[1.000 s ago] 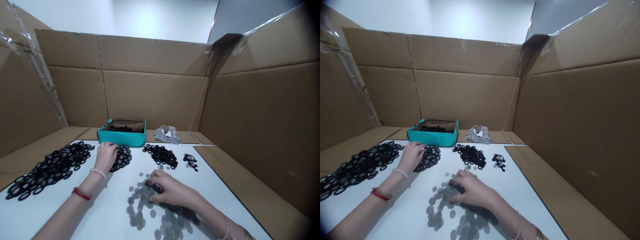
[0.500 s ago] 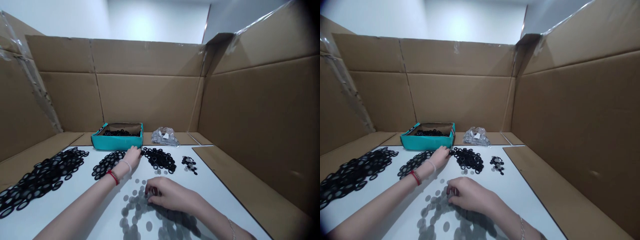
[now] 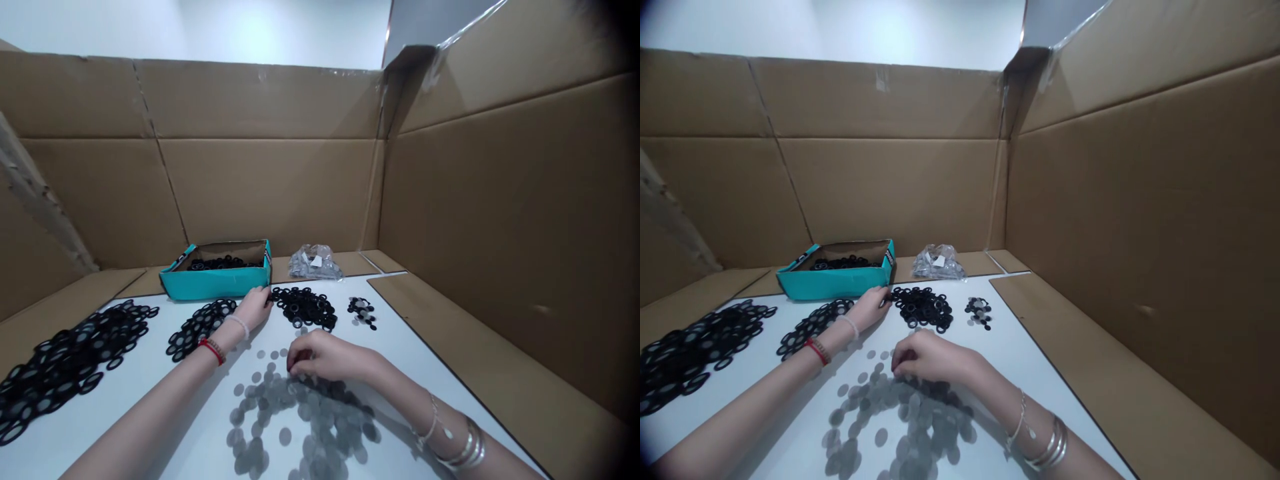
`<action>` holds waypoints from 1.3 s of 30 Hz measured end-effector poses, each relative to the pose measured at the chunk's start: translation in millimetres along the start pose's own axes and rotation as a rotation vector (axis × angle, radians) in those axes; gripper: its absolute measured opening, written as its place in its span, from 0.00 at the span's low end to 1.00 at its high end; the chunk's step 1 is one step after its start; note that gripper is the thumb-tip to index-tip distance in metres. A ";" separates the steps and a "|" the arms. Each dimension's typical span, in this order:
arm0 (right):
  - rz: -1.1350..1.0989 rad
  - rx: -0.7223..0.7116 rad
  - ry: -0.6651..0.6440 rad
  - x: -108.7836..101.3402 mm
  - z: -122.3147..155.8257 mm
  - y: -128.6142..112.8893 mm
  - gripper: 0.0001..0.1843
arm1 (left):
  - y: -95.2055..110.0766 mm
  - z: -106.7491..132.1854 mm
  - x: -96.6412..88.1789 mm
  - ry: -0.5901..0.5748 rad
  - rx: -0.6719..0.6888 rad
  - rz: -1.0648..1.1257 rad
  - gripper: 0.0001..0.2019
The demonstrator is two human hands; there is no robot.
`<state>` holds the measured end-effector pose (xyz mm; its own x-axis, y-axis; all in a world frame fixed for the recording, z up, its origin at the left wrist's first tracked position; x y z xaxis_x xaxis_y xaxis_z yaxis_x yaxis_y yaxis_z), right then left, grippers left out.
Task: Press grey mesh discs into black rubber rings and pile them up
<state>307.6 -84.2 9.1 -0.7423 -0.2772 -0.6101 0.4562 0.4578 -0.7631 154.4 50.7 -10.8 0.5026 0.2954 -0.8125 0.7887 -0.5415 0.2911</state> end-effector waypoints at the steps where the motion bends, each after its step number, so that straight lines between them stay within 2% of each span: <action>1: 0.001 -0.001 0.008 -1.2 -0.4 0.7 0.06 | 1.4 0.2 -1.0 0.006 -0.017 0.036 0.07; 6: -0.009 -0.045 0.147 -7.5 -2.8 -1.4 0.06 | 13.8 11.0 -11.8 0.019 -0.142 0.270 0.08; 12: -0.278 0.117 0.421 -9.6 -13.2 4.7 0.05 | 43.1 50.1 -28.5 -0.143 -0.338 0.658 0.20; 15: -0.402 0.177 0.481 -6.1 -16.4 7.3 0.09 | 60.7 70.1 -42.8 -0.183 -0.442 0.849 0.17; 17: -0.404 0.200 0.514 -4.0 -16.6 8.5 0.11 | 70.2 79.6 -51.9 -0.199 -0.574 1.037 0.15; 19: -0.380 0.202 0.537 -2.6 -16.1 8.7 0.12 | 76.6 84.5 -59.7 -0.186 -0.654 1.124 0.13; 24: -0.292 0.169 0.549 -2.6 -13.6 4.7 0.13 | 77.2 84.6 -66.2 -0.075 -0.629 0.991 0.14; 28: -0.217 0.175 0.512 -2.3 -11.2 0.1 0.11 | 73.0 84.4 -61.6 -0.017 -0.521 0.958 0.11; 32: -0.254 0.163 0.487 1.3 -10.4 -2.3 0.12 | 72.3 86.8 -61.2 0.009 -0.425 0.887 0.11; 39: -0.288 0.092 0.559 1.9 -8.0 -11.1 0.14 | 74.7 86.4 -65.3 0.002 -0.455 0.857 0.10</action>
<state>297.2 -83.1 18.1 -0.9744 0.1161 -0.1927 0.2217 0.3494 -0.9104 149.8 -77.1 20.4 0.9709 -0.0560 -0.2328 0.2157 -0.2174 0.9520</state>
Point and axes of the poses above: each hand's wrist, its own z-axis away from the middle knuckle, its own x-axis out of the palm, y = z × x, the point moved 3 cm from there along -z, towards the middle knuckle, and after that the axes turned 14 degrees about y, right-handed, at the moved point
